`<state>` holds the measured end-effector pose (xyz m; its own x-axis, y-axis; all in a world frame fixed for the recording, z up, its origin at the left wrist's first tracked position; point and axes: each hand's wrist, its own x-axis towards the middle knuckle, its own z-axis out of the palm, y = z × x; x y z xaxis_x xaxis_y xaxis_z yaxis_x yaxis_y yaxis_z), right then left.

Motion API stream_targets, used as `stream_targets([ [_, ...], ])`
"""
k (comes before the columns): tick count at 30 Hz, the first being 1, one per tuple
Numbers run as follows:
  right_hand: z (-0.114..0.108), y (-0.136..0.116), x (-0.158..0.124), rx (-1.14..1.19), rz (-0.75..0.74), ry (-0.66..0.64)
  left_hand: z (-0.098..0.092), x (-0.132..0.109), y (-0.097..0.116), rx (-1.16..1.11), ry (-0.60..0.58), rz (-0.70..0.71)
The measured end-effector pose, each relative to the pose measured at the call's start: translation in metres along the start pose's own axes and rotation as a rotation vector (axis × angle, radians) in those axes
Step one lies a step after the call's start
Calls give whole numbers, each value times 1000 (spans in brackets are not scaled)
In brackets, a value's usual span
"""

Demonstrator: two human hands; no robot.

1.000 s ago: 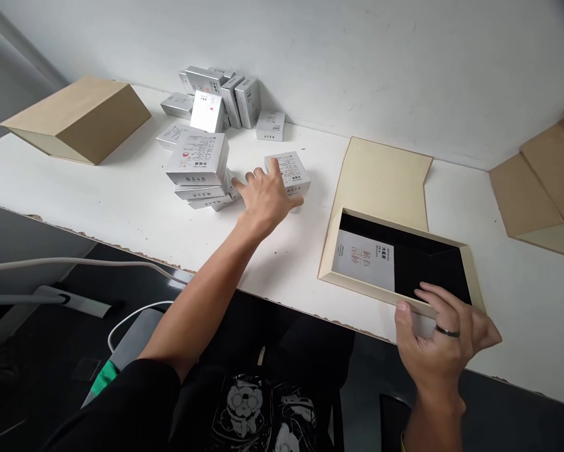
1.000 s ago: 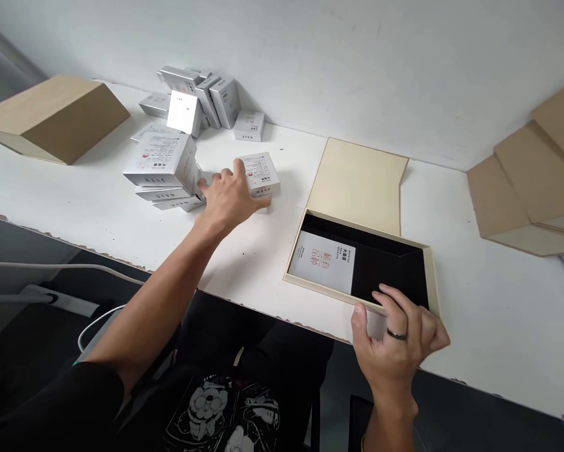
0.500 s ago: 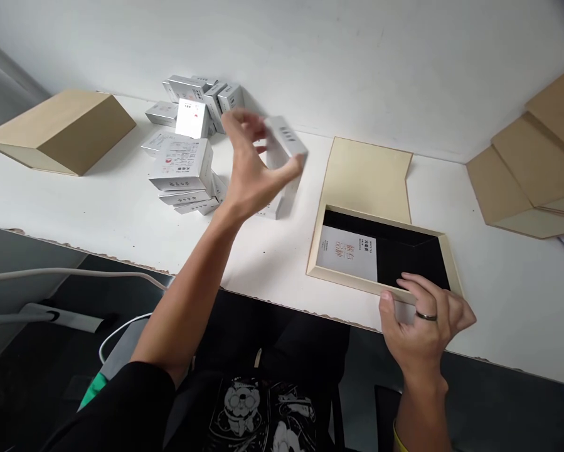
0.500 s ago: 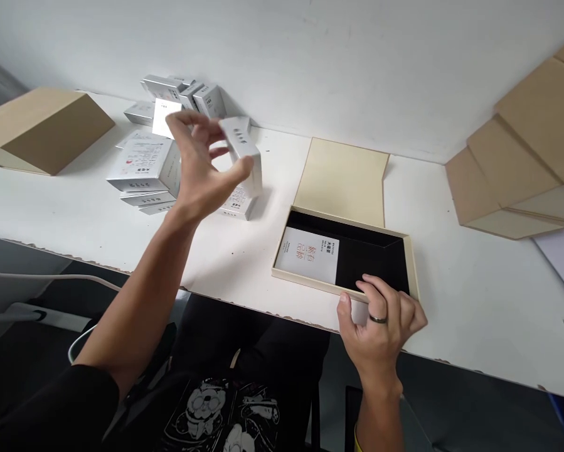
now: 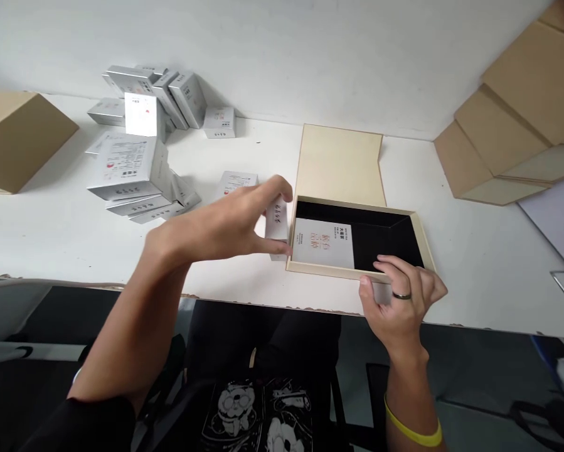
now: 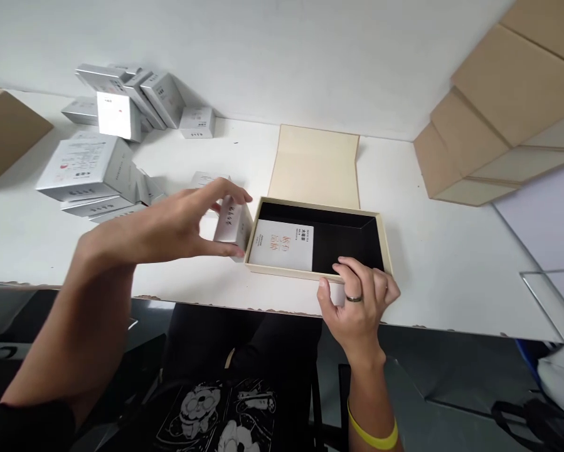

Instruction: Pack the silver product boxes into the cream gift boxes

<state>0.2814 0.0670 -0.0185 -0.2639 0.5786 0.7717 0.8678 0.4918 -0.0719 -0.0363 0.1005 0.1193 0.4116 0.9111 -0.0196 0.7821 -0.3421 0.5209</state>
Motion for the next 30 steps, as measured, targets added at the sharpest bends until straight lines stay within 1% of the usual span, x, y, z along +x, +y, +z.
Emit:
stream_targets([
  [2, 0, -1, 1, 1, 7, -11, -4, -2, 6, 36, 86, -15],
  [4, -1, -3, 1, 2, 16, -26, -6, 5, 22, 60, 132, 7],
  [5, -2, -3, 1, 7, 22, -33, -5, 12, 34, 55, 125, 41],
  [7, -2, -3, 0, 27, 45, -41, -1, 31, 61, 30, 65, 159],
  [9, -3, 0, -1, 82, 87, -33, 9, 53, 85, 51, -15, 302],
  [11, -3, 6, -2, 202, 116, 17, 20, 69, 98, 131, -73, 361],
  [13, -5, 15, -1, 317, 116, 123, 28, 75, 98, 192, -89, 315],
  [15, -10, 22, 0, 349, 112, 225, 31, 69, 87, 194, -56, 237],
  [16, -14, 24, 1, 334, 112, 252, 31, 63, 79, 180, -39, 213],
  [17, -19, 25, 2, 315, 114, 260, 30, 57, 71, 162, -31, 201],
  [19, -32, 24, 7, 311, 119, 208, 27, 43, 53, 137, -14, 190],
  [20, -38, 24, 11, 323, 119, 145, 25, 36, 44, 138, 21, 171],
  [21, -44, 23, 18, 333, 114, 54, 24, 30, 34, 151, 77, 131],
  [22, -48, 23, 26, 338, 98, -64, 22, 25, 24, 177, 144, 64],
  [24, -52, 26, 49, 328, 44, -350, 19, 17, 1, 268, 246, -154],
  [25, -50, 28, 62, 315, 17, -507, 19, 15, -10, 317, 246, -292],
  [27, -40, 34, 88, 309, -23, -830, 18, 14, -30, 377, 140, -551],
  [28, -34, 36, 100, 311, -31, -976, 18, 15, -36, 381, 84, -650],
  [29, -27, 38, 110, 307, -39, -1096, 19, 17, -41, 369, 41, -720],
  [30, -22, 40, 118, 295, -52, -1179, 20, 19, -43, 353, 17, -761],
])
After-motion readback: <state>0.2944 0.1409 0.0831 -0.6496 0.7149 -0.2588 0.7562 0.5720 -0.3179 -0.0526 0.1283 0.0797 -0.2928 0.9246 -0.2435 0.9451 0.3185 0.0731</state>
